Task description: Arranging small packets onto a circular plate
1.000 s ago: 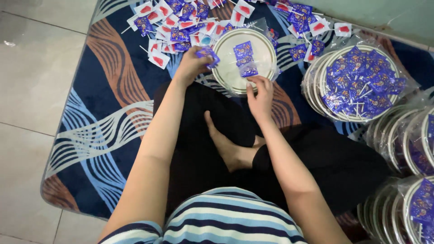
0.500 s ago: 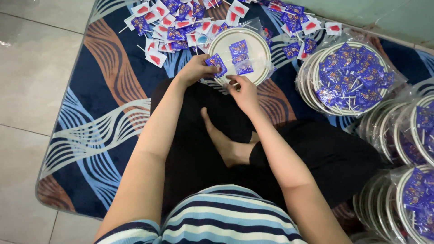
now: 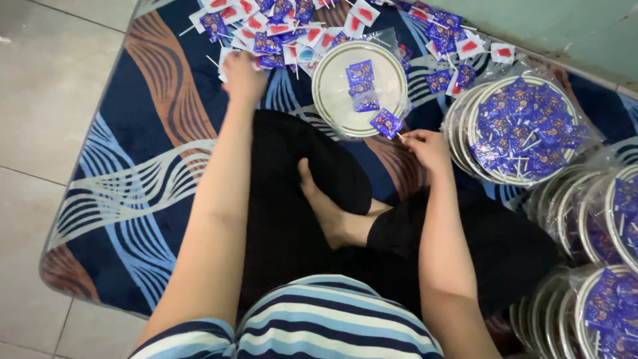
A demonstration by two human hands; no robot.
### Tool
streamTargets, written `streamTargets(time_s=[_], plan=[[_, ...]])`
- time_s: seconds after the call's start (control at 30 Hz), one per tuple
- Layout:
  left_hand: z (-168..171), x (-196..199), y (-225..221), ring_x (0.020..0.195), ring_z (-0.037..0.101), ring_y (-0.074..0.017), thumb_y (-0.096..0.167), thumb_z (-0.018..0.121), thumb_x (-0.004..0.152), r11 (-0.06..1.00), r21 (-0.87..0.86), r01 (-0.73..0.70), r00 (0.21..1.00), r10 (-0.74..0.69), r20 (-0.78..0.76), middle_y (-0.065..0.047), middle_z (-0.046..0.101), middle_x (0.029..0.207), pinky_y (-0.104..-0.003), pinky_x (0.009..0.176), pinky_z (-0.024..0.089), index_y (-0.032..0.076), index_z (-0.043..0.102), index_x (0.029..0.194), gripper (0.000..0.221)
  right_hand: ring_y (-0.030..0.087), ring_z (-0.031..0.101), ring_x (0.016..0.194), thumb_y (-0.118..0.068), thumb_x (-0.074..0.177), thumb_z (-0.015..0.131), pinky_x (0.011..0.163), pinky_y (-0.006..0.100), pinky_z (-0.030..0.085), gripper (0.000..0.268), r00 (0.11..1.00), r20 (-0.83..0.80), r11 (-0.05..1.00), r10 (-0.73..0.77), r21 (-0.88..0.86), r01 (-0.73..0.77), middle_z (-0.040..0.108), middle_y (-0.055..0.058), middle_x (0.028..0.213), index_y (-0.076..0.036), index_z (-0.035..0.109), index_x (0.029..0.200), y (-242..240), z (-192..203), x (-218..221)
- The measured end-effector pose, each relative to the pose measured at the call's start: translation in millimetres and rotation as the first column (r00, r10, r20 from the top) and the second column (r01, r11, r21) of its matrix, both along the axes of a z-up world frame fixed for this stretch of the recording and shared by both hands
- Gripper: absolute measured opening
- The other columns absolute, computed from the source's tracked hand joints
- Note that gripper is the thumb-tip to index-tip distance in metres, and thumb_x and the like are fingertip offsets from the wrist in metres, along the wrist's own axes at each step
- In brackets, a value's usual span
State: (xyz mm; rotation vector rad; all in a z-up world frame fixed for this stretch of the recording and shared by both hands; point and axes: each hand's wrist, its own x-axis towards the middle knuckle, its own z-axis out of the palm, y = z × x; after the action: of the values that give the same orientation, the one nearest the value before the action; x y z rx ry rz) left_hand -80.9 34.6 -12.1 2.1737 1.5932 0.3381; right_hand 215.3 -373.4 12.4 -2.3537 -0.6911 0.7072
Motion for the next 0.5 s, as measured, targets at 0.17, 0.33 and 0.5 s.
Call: streamTargets(time_s=[0.17, 0.33, 0.5], plan=[[23, -7, -15, 0.134, 0.036, -0.0432, 0.013, 0.046, 0.097, 0.958, -0.283, -0.048, 0.934, -0.057, -0.352, -0.016, 0.018, 0.159, -0.066, 0.099, 0.043, 0.019, 0.038, 0.151, 0.055, 0.011, 0.066, 0.071, -0.031, 0.088, 0.079, 0.076, 0.029, 0.047, 0.012, 0.998, 0.061, 0.993, 0.028, 0.114, -0.035, 0.073, -0.002, 0.073, -0.021, 0.080, 0.094, 35, 37, -38], [-16, 5, -14, 0.109, 0.052, -0.0490, 0.012, 0.055, 0.094, 0.963, -0.045, 0.265, 0.865, -0.258, -0.431, -0.023, 0.042, 0.138, -0.062, 0.083, 0.055, 0.010, 0.053, 0.137, 0.043, 0.033, 0.073, 0.087, -0.023, 0.092, 0.075, 0.075, 0.047, 0.050, 0.010, 0.933, 0.357, 0.952, 0.048, 0.266, -0.151, 0.078, 0.009, 0.091, -0.016, 0.070, 0.096, 65, 23, -73], [30, 14, -29, 0.089, 0.067, -0.0524, -0.008, 0.045, 0.088, 0.821, -0.239, 0.519, 0.760, -0.571, -0.311, -0.032, 0.046, 0.131, -0.061, 0.071, 0.057, 0.001, 0.060, 0.117, 0.034, 0.040, 0.054, 0.105, -0.022, 0.102, 0.066, 0.096, 0.049, 0.044, 0.032, 0.796, 0.575, 0.861, 0.187, 0.294, -0.414, 0.064, 0.016, 0.112, -0.002, 0.071, 0.126, 70, 12, -87]])
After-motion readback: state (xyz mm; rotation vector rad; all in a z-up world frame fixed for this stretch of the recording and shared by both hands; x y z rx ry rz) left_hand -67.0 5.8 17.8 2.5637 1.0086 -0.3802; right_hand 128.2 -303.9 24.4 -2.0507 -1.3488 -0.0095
